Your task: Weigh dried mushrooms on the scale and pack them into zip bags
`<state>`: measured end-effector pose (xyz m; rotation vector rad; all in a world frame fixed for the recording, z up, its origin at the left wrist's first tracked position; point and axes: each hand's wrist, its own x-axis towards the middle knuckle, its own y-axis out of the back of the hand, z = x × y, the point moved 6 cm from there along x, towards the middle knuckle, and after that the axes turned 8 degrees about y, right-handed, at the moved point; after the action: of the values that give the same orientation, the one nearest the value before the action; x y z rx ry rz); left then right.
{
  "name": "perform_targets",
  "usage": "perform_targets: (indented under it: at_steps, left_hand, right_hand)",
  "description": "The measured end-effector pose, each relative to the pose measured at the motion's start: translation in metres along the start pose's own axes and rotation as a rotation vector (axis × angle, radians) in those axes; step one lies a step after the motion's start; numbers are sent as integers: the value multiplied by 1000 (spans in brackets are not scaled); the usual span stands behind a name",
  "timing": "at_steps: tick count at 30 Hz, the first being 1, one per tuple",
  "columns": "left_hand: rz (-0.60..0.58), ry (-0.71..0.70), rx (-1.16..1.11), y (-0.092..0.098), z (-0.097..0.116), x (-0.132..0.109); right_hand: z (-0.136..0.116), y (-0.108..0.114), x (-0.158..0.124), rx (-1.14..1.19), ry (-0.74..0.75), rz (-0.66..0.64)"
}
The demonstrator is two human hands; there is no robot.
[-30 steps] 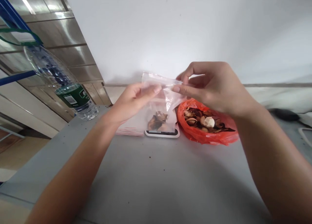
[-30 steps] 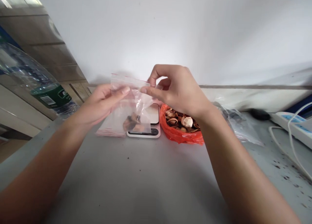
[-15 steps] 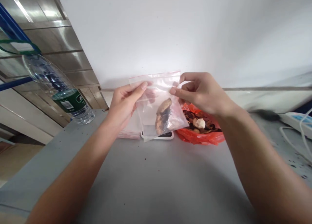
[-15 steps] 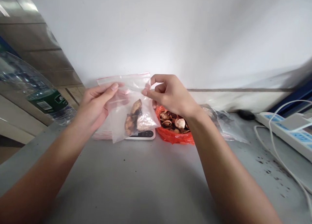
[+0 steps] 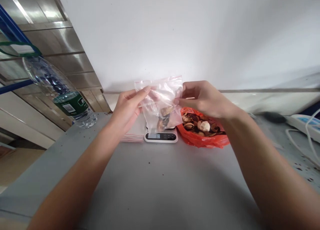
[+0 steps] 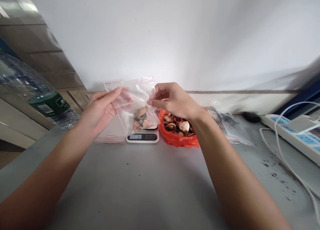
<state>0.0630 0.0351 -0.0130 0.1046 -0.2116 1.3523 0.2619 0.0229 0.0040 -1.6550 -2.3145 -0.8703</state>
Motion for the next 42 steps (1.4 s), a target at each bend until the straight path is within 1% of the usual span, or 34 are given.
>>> perform_targets:
  at_steps: [3,6,8,10,14,18,23,27,30,33,36,39,42]
  left_hand:
    - [30,11,35,1,-3,1]
    - [40,28,81,1,-3,1]
    - [33,33,117,1,-1,0]
    - [38,31,142,2,2,-1]
    - [105,-8,155,10,9,-2]
    - [160,-29,168,16,13,-1]
    - [121,-67,172,15,15,-2]
    - [89,-105,215,11,19,-5]
    - [67,-105,214,9,18,-5]
    - [67,-91,209,8,16,-4]
    - [95,-111,232,8,14,-3]
    - [119,-144,278,9,14,-4]
    - [88,-154,294,6,12,-4]
  right_hand:
    - [-4,-5,0,16,-5,-17]
    - [-8,-5,1,30,25,54]
    - [-11,-2,1,25,62,113]
    - [-11,1,0,13,66,151]
    - [-7,7,-2,10,31,180]
    - [-5,11,-2,62,9,219]
    - [-4,11,-2,95,3,208]
    - [-6,14,-5,1,28,208]
    - [-6,18,-7,-48,40,232]
    - [-3,20,-5,0,50,255]
    - [-1,17,-4,60,41,227]
    - [-3,11,-4,47,38,148]
    - [-6,9,-4,18,71,91]
